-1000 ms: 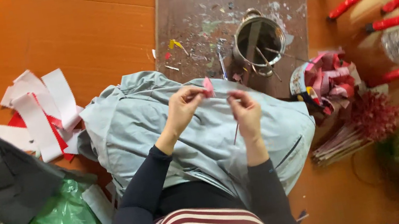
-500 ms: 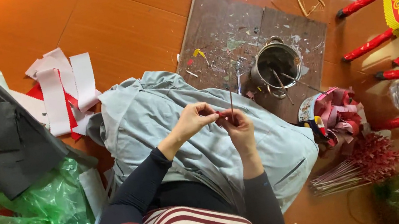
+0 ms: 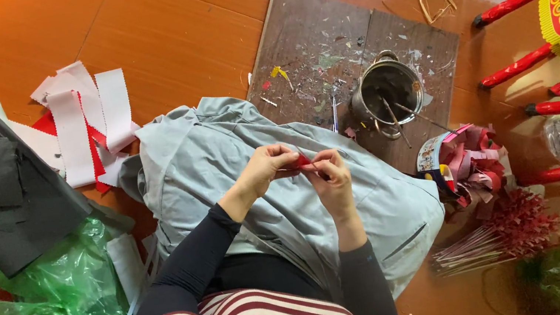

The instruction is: Assembling decorative paper flowers by sticking paper petals onto wooden rods using adhesive.

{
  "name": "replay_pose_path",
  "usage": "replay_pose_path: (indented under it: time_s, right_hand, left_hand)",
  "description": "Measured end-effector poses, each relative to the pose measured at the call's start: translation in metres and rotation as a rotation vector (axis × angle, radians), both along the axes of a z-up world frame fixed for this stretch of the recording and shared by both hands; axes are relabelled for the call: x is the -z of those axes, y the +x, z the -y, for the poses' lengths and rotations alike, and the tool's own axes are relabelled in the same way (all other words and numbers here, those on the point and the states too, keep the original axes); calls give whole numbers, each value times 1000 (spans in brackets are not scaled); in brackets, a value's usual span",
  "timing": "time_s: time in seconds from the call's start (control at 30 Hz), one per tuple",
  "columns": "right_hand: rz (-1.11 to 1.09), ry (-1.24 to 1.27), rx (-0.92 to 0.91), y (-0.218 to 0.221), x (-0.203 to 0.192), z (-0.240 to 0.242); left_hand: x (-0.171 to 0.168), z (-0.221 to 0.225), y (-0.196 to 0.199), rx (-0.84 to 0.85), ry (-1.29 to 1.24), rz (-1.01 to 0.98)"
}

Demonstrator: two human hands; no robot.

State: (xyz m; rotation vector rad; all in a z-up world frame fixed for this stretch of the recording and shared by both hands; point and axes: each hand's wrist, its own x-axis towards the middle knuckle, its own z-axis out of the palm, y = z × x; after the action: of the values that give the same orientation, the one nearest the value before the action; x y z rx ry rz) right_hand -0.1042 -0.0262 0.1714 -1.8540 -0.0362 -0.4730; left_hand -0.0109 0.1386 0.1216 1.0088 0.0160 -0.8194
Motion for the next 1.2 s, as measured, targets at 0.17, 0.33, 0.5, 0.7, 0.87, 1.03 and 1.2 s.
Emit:
replay_pose_path:
  time_s: [0.17,0.33,0.5,0.7,0.87,1.03,1.2]
  right_hand:
    - [130,-39,-188,-4,0,11]
    - [-139,670,-25,-6,14,51]
    - [-54,642,124,-5,20,85]
    - [-95,516,228,7,11,61]
    - [-145,224,249,11,-7,24]
    - [-37,31,106,6,1,10]
    - [-53,25,100,2,-6,6]
  left_hand:
    - [47,-5,22,-163,6,-153]
    - [23,-49,52,-665,-166,-117]
    - [6,-98,74,-871,-144,41]
    - [-23,-85,57,-780,-21,158]
    - [-13,-40,35,-569,85,435]
    - [0,-6,18,-157,48,529]
    - [-15,-1,3,-168,341,693]
